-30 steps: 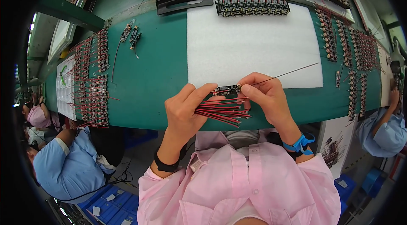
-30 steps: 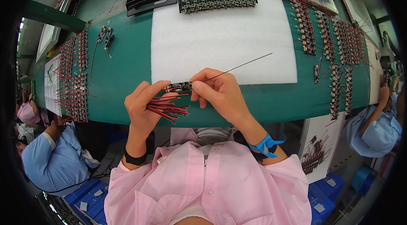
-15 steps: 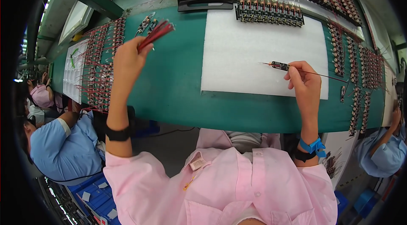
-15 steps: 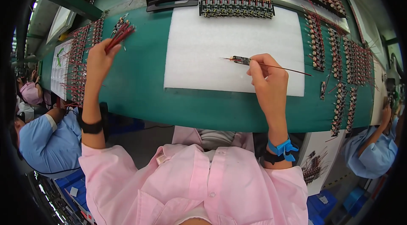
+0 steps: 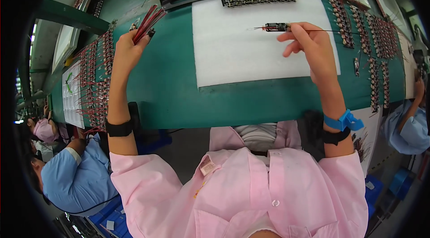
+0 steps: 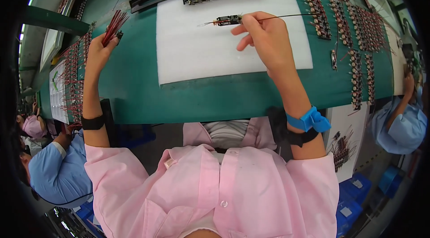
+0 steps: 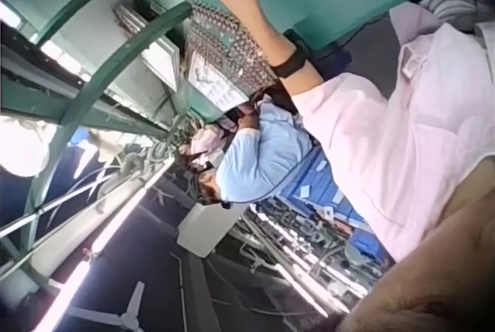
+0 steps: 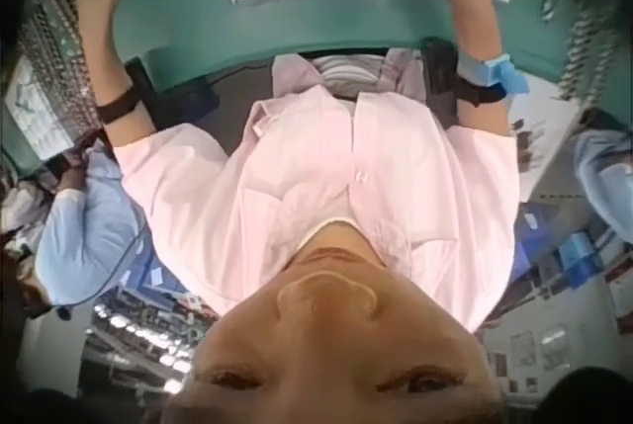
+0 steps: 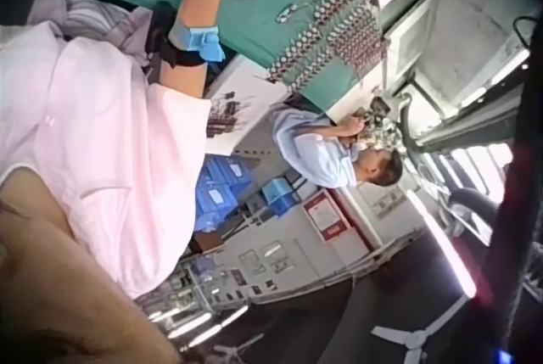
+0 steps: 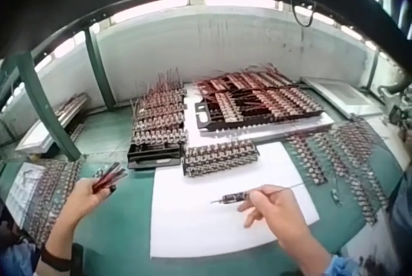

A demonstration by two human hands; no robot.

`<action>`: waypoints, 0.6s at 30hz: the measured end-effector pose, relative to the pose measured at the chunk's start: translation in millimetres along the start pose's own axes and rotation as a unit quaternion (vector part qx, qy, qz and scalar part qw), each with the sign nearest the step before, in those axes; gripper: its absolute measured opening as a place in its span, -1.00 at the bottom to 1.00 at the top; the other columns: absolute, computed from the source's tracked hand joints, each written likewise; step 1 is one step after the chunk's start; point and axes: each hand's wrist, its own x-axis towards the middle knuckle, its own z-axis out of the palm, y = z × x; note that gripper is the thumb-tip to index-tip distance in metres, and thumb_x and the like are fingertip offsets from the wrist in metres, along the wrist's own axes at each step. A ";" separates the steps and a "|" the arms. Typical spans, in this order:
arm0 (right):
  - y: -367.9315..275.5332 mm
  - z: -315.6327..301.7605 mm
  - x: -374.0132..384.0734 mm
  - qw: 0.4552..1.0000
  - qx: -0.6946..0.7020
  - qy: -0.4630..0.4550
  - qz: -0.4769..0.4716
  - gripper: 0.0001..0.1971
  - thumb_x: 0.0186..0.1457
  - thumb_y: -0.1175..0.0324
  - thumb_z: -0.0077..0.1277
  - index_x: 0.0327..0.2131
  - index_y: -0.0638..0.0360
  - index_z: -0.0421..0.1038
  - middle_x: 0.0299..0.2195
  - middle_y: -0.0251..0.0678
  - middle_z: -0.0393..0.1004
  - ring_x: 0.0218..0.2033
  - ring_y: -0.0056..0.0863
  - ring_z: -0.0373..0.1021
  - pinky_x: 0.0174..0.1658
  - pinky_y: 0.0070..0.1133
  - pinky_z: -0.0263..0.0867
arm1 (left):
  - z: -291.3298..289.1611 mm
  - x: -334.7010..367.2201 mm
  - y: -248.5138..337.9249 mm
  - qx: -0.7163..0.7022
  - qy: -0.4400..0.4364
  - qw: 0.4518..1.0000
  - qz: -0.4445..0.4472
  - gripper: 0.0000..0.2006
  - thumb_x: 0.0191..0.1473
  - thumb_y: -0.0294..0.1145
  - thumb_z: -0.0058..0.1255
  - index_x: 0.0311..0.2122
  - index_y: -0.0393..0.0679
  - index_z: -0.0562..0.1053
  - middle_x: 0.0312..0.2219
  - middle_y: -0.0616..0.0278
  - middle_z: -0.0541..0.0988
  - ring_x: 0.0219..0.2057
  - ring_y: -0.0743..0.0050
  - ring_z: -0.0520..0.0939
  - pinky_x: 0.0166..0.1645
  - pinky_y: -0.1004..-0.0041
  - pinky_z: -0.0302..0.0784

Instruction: The person picks up a bundle of wires, selects a single wire, and inserts it into a circuit board before setting it aside and repeating the process.

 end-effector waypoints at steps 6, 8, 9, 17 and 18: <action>12.6 -9.7 -6.3 0.999 -0.019 0.045 -0.014 -0.78 -0.03 0.42 -0.23 -0.33 0.37 0.29 -0.52 -0.26 0.41 -0.64 -0.68 0.29 -0.49 -0.77 0.14 | 24.2 -48.2 81.0 -0.082 -0.188 0.976 0.076 -0.83 -0.16 -0.40 -0.09 -0.48 -0.31 0.39 -0.78 0.09 0.31 -0.74 0.42 0.30 -0.60 0.47 0.18; 12.8 -11.9 -19.8 0.998 0.012 0.045 -0.033 -0.79 -0.02 0.43 -0.24 -0.33 0.37 0.29 -0.52 -0.26 0.41 -0.64 -0.68 0.29 -0.50 -0.77 0.15 | 35.7 -53.7 102.4 -0.081 -0.219 0.968 0.093 -0.83 -0.16 -0.39 -0.08 -0.50 -0.30 0.39 -0.76 0.05 0.33 -0.73 0.30 0.32 -0.60 0.43 0.19; 12.9 -10.2 -28.6 0.997 0.039 0.039 -0.052 -0.79 -0.01 0.44 -0.24 -0.32 0.37 0.29 -0.52 -0.25 0.41 -0.64 -0.68 0.28 -0.51 -0.77 0.15 | 43.2 -58.9 105.0 -0.095 -0.226 0.966 0.085 -0.83 -0.17 -0.38 -0.07 -0.52 -0.30 0.39 -0.76 0.04 0.34 -0.73 0.23 0.33 -0.59 0.41 0.20; 27.8 -14.9 -60.3 0.996 0.046 -0.077 -0.025 -0.82 0.00 0.45 -0.23 -0.33 0.36 0.30 -0.54 -0.26 0.40 -0.68 -0.70 0.24 -0.59 -0.81 0.14 | 70.4 -54.4 128.9 -0.009 -0.148 0.988 0.047 -0.83 -0.18 -0.35 -0.03 -0.56 -0.27 0.39 -0.76 0.08 0.37 -0.70 0.21 0.37 -0.59 0.41 0.22; 29.2 -16.2 -59.2 0.995 0.038 -0.087 -0.026 -0.82 0.01 0.45 -0.22 -0.34 0.36 0.31 -0.54 -0.26 0.39 -0.68 -0.70 0.23 -0.60 -0.81 0.14 | 68.6 -53.5 129.4 -0.035 -0.145 0.988 0.043 -0.84 -0.19 -0.36 -0.02 -0.55 -0.25 0.39 -0.75 0.09 0.38 -0.70 0.21 0.38 -0.60 0.41 0.22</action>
